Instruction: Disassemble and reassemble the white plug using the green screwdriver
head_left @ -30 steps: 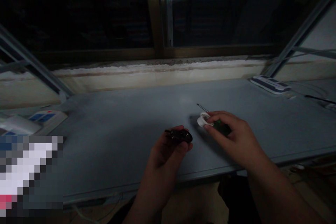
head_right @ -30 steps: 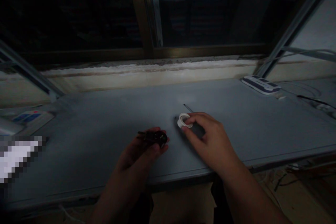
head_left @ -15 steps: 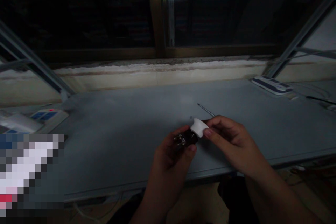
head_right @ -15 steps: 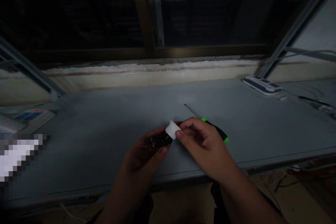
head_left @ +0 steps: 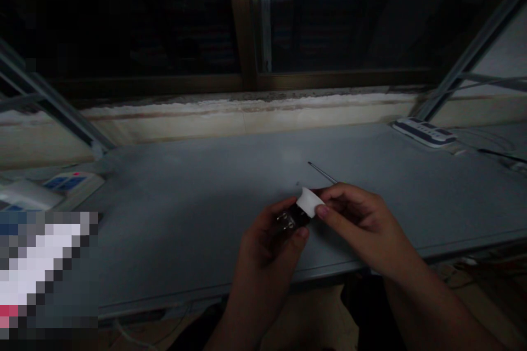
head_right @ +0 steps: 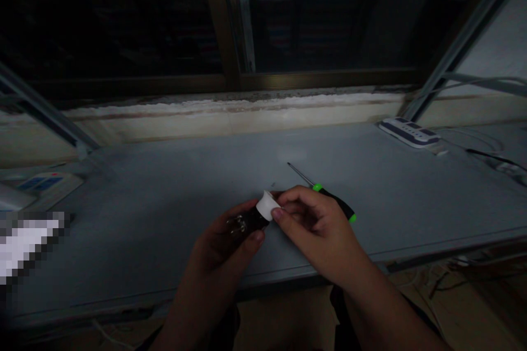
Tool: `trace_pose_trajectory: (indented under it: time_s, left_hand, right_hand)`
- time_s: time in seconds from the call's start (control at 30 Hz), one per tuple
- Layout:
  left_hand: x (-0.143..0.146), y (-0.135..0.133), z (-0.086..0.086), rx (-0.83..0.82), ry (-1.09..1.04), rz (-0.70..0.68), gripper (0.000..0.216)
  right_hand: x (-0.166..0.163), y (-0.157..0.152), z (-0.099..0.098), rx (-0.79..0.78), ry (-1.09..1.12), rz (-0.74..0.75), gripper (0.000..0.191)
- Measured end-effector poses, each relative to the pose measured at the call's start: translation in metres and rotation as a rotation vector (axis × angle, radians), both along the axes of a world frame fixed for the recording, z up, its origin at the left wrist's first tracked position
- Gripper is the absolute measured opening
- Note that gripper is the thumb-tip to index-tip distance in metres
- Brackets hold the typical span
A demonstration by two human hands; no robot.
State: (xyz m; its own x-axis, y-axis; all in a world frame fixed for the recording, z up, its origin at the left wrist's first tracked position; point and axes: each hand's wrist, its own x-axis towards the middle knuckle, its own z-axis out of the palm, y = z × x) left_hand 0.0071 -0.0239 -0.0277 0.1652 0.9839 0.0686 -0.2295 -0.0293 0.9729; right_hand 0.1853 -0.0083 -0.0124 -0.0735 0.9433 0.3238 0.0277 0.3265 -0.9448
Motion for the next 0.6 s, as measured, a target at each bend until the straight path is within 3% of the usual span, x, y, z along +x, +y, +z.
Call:
trace_pose_trajectory:
  time_s: [0.6]
  left_hand:
    - [0.001, -0.0001, 0.0008, 0.013, -0.031, -0.018, 0.037]
  right_hand:
    - [0.0015, -0.0013, -0.0021, -0.013, 0.028, -0.022, 0.01]
